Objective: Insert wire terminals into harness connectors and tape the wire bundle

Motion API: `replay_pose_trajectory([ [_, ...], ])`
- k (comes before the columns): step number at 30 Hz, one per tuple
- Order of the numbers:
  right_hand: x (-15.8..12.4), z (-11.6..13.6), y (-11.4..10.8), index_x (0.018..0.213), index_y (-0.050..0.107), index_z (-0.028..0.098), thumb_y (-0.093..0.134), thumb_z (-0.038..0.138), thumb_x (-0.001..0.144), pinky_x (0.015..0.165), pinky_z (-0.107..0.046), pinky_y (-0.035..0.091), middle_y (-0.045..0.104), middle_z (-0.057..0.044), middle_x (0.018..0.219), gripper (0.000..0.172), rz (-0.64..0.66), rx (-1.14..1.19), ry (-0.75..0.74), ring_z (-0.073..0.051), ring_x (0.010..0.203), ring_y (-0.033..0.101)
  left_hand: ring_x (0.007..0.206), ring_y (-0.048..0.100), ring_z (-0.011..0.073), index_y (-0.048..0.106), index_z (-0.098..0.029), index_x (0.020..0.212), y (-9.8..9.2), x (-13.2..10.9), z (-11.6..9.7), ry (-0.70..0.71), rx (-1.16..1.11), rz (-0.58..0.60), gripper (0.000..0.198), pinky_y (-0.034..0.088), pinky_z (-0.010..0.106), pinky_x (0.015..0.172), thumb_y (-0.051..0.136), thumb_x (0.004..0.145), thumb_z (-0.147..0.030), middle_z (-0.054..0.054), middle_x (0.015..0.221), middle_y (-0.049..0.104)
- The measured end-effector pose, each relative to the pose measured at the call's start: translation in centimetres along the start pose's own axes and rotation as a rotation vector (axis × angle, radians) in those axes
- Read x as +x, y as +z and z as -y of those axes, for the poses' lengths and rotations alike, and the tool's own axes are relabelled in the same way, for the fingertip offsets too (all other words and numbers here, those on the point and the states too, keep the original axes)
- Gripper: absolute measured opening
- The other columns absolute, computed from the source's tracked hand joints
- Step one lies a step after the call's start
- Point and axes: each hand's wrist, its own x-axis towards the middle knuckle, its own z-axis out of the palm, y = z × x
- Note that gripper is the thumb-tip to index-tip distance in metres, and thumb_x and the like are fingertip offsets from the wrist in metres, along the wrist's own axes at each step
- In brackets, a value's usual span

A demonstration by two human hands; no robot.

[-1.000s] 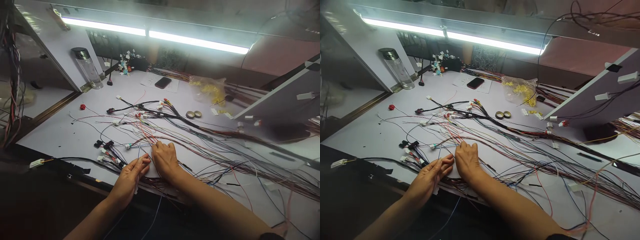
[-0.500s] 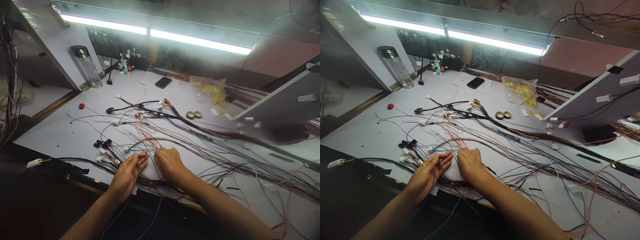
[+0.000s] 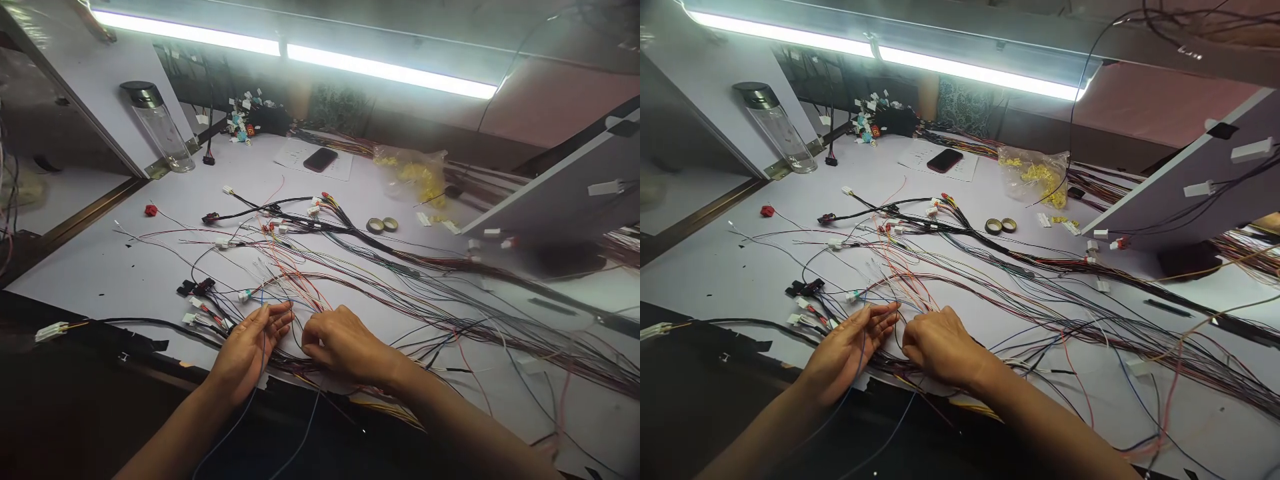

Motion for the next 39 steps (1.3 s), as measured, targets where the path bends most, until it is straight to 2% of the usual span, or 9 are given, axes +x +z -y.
replay_pose_trajectory([
  [5, 0.3, -0.6, 0.0, 0.082, 0.066, 0.020, 0.051, 0.027, 0.092, 0.072, -0.025, 0.030, 0.068, 0.002, 0.084, 0.019, -0.016, 0.011, -0.070, -0.011, 0.079, 0.058, 0.099, 0.060, 0.0195, 0.073, -0.015, 0.092, -0.3, -0.4, 0.2, -0.029, 0.000, 0.026, 0.028, 0.046, 0.030, 0.093, 0.069, 0.080, -0.039, 0.010, 0.105, 0.067],
  [10, 2.0, -0.4, 0.4, 0.082, 0.064, 0.019, 0.038, 0.027, 0.098, 0.067, -0.027, 0.030, 0.067, -0.002, 0.089, 0.032, -0.051, -0.143, 0.022, -0.012, 0.075, 0.058, 0.081, 0.061, 0.0156, 0.073, -0.013, 0.084, -0.2, -0.9, 0.3, -0.039, 0.031, -0.007, 0.028, 0.048, 0.026, 0.081, 0.073, 0.075, -0.039, 0.007, 0.086, 0.065],
  [15, 4.1, -0.7, -0.2, 0.100, 0.062, 0.019, 0.038, 0.025, 0.096, 0.065, -0.028, 0.031, 0.069, -0.005, 0.098, 0.024, -0.151, -0.171, 0.120, -0.017, 0.080, 0.061, 0.076, 0.057, 0.0148, 0.071, -0.014, 0.085, 0.1, -2.7, 0.0, -0.088, 0.142, 0.127, 0.028, 0.046, 0.026, 0.076, 0.065, 0.082, -0.041, 0.007, 0.080, 0.062],
  [19, 4.6, -1.5, -0.2, 0.098, 0.066, 0.021, 0.042, 0.034, 0.095, 0.065, -0.026, 0.034, 0.071, -0.004, 0.093, 0.028, -0.207, 0.074, 0.184, -0.017, 0.082, 0.061, 0.081, 0.056, 0.0151, 0.071, -0.016, 0.085, 0.3, -4.3, -0.2, -0.037, 0.259, 0.234, 0.029, 0.044, 0.025, 0.081, 0.055, 0.089, -0.040, 0.006, 0.082, 0.060],
  [24, 4.0, -0.7, 0.7, 0.096, 0.071, 0.017, 0.054, 0.045, 0.088, 0.059, -0.022, 0.038, 0.070, -0.002, 0.079, 0.034, 0.005, 0.655, 0.129, -0.013, 0.069, 0.060, 0.082, 0.057, 0.0170, 0.071, -0.018, 0.087, 0.2, -4.0, 0.4, 0.018, 0.377, 0.309, 0.029, 0.045, 0.027, 0.080, 0.052, 0.091, -0.039, 0.006, 0.081, 0.061],
  [27, 4.2, -0.2, 1.0, 0.109, 0.068, 0.012, 0.066, 0.032, 0.079, 0.056, -0.021, 0.040, 0.069, -0.002, 0.075, 0.036, 0.037, 0.871, 0.200, -0.011, 0.063, 0.059, 0.087, 0.059, 0.0207, 0.071, -0.017, 0.093, 0.0, -3.2, 1.0, 0.021, 0.433, 0.337, 0.030, 0.046, 0.032, 0.085, 0.052, 0.090, -0.041, 0.008, 0.087, 0.065],
  [31, 4.8, -1.1, 0.7, 0.110, 0.067, 0.010, 0.057, 0.013, 0.077, 0.065, -0.022, 0.046, 0.071, -0.003, 0.079, 0.035, -0.015, 0.939, 0.153, -0.012, 0.070, 0.063, 0.102, 0.060, 0.0251, 0.070, -0.018, 0.104, -0.5, -2.0, 1.6, 0.023, 0.319, 0.232, 0.032, 0.046, 0.037, 0.093, 0.056, 0.088, -0.043, 0.011, 0.105, 0.067],
  [35, 4.3, -2.1, -0.5, 0.095, 0.073, 0.017, 0.054, 0.015, 0.077, 0.067, -0.025, 0.045, 0.072, -0.002, 0.081, 0.026, -0.175, 0.677, 0.142, -0.013, 0.072, 0.062, 0.114, 0.056, 0.0283, 0.071, -0.015, 0.097, -0.5, -0.3, 1.3, 0.086, 0.166, 0.054, 0.032, 0.044, 0.039, 0.099, 0.063, 0.083, -0.042, 0.014, 0.119, 0.063],
  [39, 2.8, -2.0, -1.7, 0.092, 0.072, 0.018, 0.055, 0.015, 0.077, 0.063, -0.024, 0.045, 0.071, -0.001, 0.076, 0.023, -0.129, 0.723, 0.085, -0.012, 0.067, 0.060, 0.120, 0.053, 0.0278, 0.071, -0.013, 0.090, 0.0, 2.1, -0.8, 0.170, 0.035, -0.083, 0.022, 0.043, 0.042, 0.103, 0.058, 0.087, -0.031, 0.013, 0.128, 0.058],
])
